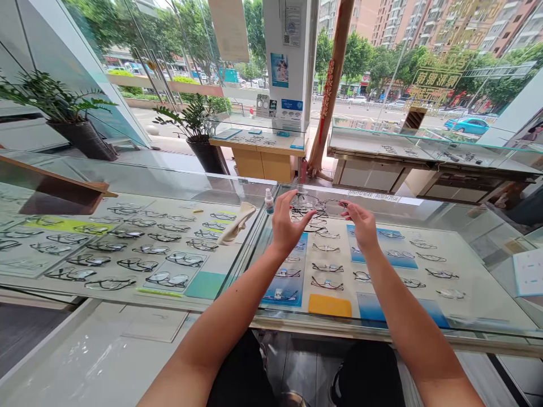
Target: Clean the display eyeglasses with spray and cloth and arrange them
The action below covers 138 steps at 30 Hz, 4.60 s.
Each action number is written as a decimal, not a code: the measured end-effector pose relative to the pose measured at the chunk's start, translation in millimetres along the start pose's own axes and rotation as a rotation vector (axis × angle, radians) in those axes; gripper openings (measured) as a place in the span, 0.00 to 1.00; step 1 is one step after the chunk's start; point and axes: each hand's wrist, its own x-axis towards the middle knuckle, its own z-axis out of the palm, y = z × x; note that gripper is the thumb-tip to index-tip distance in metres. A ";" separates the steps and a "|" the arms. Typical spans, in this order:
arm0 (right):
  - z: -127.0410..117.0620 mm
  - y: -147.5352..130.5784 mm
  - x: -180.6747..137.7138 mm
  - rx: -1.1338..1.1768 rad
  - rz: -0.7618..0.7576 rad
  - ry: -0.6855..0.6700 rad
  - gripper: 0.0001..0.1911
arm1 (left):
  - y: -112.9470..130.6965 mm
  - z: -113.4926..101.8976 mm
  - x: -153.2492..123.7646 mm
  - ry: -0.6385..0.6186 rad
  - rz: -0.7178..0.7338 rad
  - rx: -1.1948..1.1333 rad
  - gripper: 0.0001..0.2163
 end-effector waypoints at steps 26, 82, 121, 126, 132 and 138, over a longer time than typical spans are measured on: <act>-2.6 -10.3 -3.4 0.138 0.051 -0.268 0.26 | -1.6 0.2 -0.5 -0.080 -0.050 -0.041 0.30; -46.2 -27.8 3.4 -0.374 0.233 -0.720 0.43 | 24.6 -12.6 3.3 -0.668 0.179 -0.103 0.28; -34.3 -34.1 5.9 -0.249 0.281 -0.731 0.21 | 13.5 -12.8 7.0 -0.666 0.118 -0.014 0.29; -33.9 -27.2 7.5 -0.178 0.303 -0.719 0.20 | 7.9 -12.9 8.9 -0.681 0.090 -0.063 0.29; -20.7 -20.5 4.5 -0.134 0.301 -0.521 0.20 | 16.9 -14.0 9.6 -0.518 0.004 -0.045 0.28; 9.2 -14.5 -8.6 -0.124 0.180 -0.282 0.20 | 35.6 -10.5 4.5 -0.531 -0.372 -0.136 0.13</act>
